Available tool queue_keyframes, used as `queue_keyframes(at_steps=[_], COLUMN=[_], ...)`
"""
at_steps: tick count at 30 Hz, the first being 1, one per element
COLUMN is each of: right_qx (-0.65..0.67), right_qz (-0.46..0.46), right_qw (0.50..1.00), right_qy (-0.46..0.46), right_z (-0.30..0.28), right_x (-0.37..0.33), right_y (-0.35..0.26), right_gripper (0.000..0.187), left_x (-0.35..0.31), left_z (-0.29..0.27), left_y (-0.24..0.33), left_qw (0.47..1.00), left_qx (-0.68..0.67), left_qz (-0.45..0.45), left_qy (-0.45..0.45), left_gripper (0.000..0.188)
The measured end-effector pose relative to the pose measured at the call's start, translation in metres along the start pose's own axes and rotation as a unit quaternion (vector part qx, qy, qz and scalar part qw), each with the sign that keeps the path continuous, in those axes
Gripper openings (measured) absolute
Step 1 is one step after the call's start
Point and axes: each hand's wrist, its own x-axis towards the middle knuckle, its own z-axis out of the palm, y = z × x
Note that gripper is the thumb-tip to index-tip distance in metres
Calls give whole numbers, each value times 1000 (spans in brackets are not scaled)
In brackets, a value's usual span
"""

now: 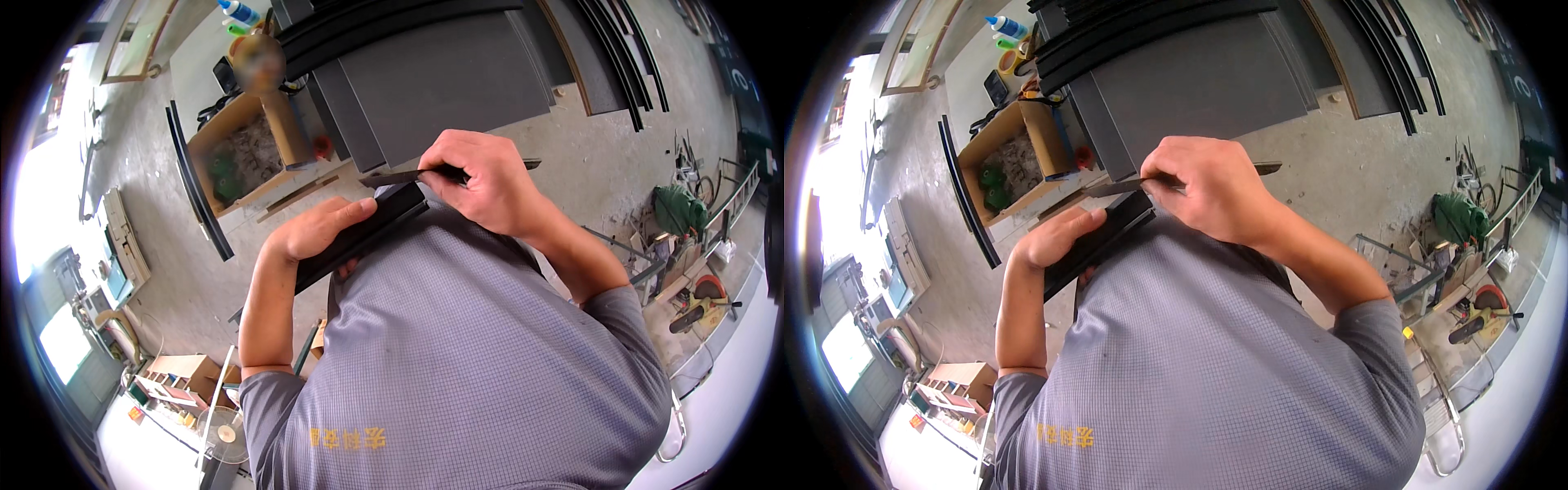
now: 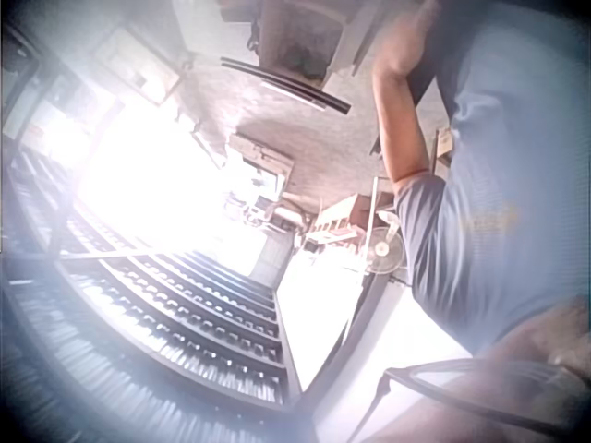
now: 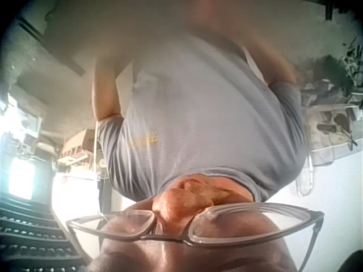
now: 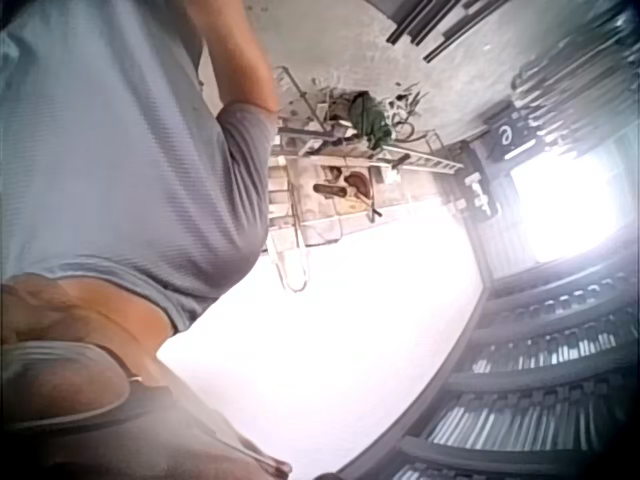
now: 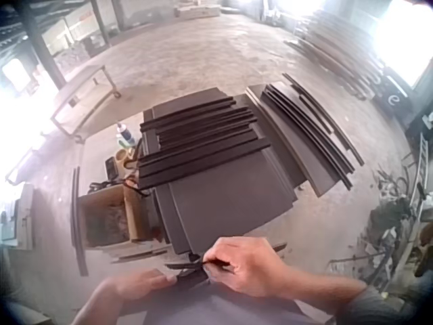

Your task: The person uses a handheld blade to scrape and deburr the edges of black metal profile segments, handling them individually from a stack.

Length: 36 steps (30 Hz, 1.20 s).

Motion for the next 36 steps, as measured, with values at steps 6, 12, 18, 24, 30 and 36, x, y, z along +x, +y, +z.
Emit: queue_keyframes(at_steps=[6, 12, 18, 24, 30, 36], right_qx=[-92, -140, -125, 137, 58, -61], right_qz=[-41, -16, 0, 28, -93, -201], right_qw=[994, 990, 992, 989, 992, 974], right_qy=[31, 22, 30, -56, -62, -82], right_z=[-2, -1, 0, -3, -4, -25], right_x=[-1, -2, -1, -4, -3, 13], right_y=[-6, -1, 7, 16, 21, 26], right_gripper=[11, 10, 10, 16, 22, 32], left_x=[-2, -4, -4, 8, 9, 9], left_z=[2, 4, 5, -10, -18, -15], left_y=[5, 6, 8, -26, -23, -8], left_qw=[1000, 999, 998, 996, 989, 993], left_qx=[-4, -23, -28, -87, -88, -49], left_qz=[-29, -46, -49, -26, 23, 4], left_qy=[-9, -10, -10, -21, -118, -108], left_gripper=[68, 68, 68, 58, 63, 70])
